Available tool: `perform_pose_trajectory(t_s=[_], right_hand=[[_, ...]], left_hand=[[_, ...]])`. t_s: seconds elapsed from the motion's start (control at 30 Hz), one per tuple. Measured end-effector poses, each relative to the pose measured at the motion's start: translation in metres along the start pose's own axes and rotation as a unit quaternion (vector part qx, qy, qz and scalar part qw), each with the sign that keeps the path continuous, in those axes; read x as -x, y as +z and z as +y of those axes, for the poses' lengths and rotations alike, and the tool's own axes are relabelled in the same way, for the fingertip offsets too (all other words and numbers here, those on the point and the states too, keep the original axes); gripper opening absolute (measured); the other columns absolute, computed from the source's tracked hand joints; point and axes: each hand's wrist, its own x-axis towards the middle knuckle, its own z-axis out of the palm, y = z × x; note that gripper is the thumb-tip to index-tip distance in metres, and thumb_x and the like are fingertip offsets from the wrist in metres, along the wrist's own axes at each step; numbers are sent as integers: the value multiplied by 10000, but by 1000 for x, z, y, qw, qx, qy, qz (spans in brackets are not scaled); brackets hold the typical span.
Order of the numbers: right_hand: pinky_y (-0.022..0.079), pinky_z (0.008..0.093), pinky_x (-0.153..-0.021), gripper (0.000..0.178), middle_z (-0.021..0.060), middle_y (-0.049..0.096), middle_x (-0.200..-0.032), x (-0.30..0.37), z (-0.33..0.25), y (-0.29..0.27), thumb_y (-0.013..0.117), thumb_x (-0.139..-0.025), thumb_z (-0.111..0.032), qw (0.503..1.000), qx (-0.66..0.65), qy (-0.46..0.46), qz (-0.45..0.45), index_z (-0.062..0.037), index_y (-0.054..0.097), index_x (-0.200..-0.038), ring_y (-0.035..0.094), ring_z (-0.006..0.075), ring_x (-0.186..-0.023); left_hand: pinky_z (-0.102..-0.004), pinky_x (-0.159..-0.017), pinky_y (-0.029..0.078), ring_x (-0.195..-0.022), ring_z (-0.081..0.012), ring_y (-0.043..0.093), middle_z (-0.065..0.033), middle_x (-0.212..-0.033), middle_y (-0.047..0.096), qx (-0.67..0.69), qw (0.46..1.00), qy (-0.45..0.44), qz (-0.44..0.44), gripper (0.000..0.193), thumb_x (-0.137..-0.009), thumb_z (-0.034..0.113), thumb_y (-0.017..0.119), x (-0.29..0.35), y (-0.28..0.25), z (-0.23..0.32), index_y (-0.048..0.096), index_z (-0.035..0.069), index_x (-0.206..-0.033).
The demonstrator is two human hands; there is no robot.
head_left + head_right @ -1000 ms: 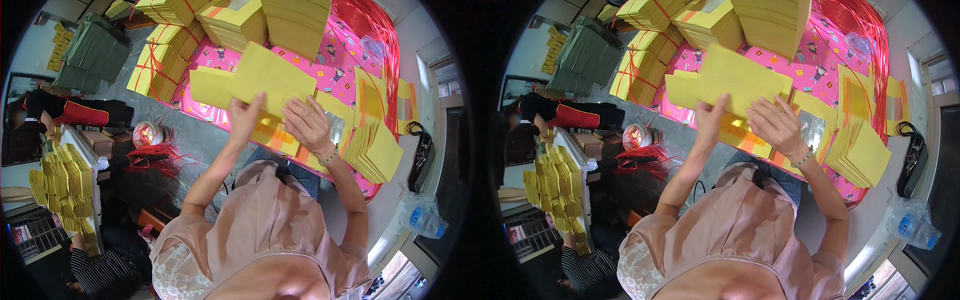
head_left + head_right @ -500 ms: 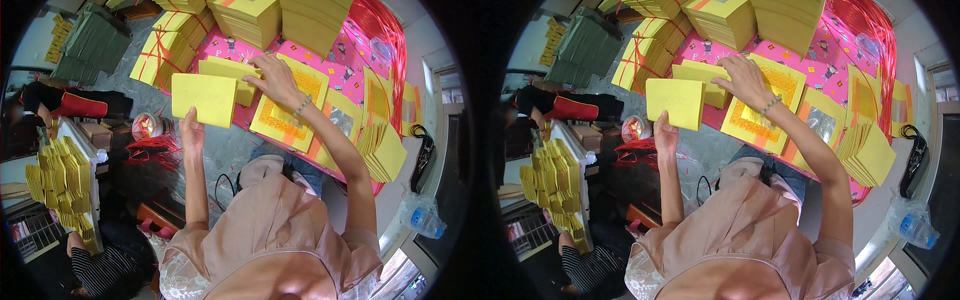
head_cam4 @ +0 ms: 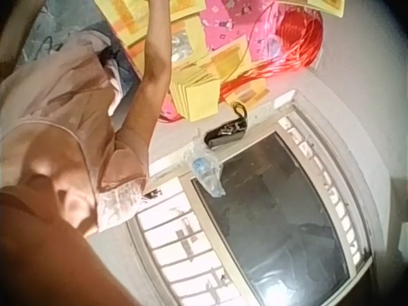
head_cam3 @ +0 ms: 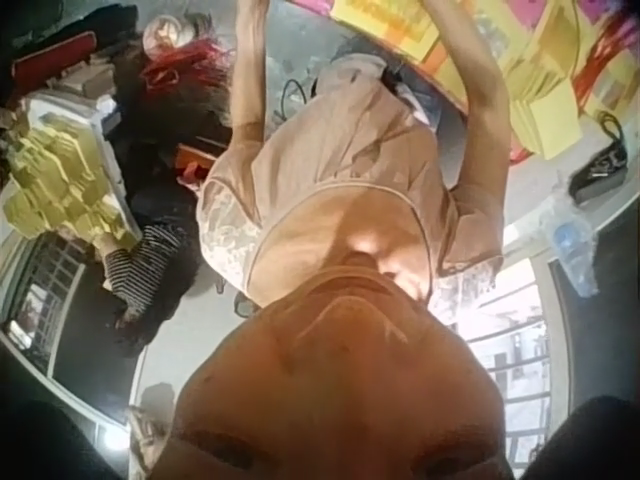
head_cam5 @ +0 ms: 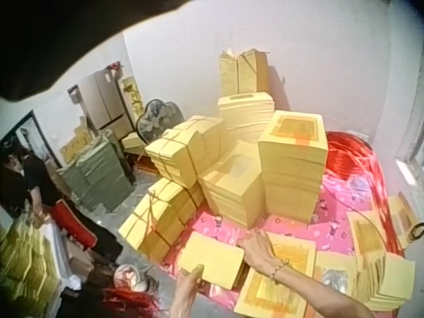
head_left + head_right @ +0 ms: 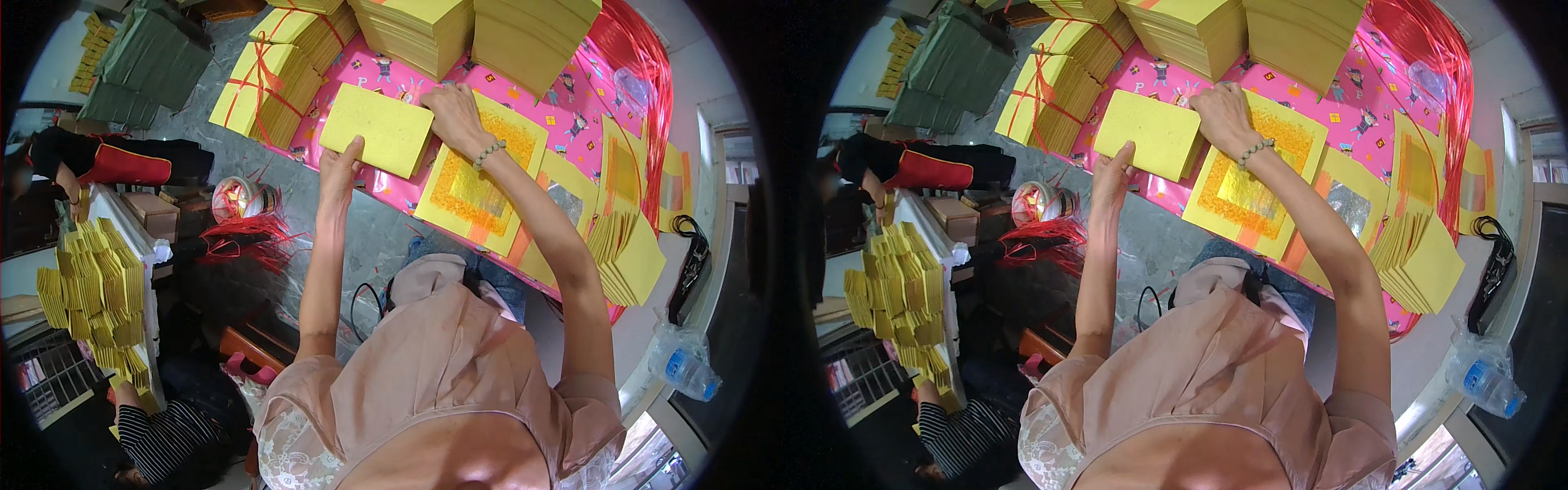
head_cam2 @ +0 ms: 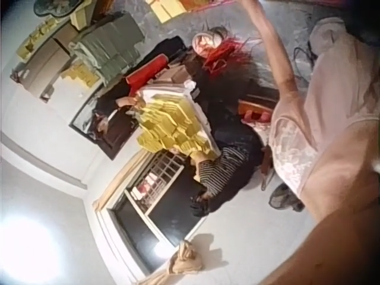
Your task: Applying gold foil sheets onto yellow joss paper and stacking them.
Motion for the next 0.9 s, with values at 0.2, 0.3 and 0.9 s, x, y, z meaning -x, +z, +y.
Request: perform_pose_trajectory(t_s=[0.2, 0.3, 0.9], right_hand=[[395, 415, -854, 183, 151, 681, -796, -1, 6, 6, 565, -740, 33, 999, 21, -24, 20, -58, 712, -800, 622, 312, -886], [396, 417, -861, 182, 168, 685, -790, -3, 5, 6, 560, -753, 23, 998, 51, -3, -38, -59, 717, -795, 625, 313, -885], [336, 465, -1066, 612, 170, 600, -1245, 10, -33, -8, 676, -864, -481, 992, -16, -63, -112, -39, 583, -1277, 558, 311, -1176]], left_hand=[[-326, -786, 604, -927, -197, 704, -111, -1084, 699, -45, 998, -10, 33, 346, -923, 124, 698, -1, 7, -3, 586, -19, -1218], [-334, -779, 607, -919, -194, 706, -107, -1077, 700, -59, 998, -8, 33, 343, -925, 139, 697, 3, 10, -4, 593, -6, -1217], [-320, -698, 618, -871, -194, 711, -131, -1070, 695, -104, 993, 21, 51, 355, -902, 62, 702, 0, 16, -10, 561, -24, -1216]])
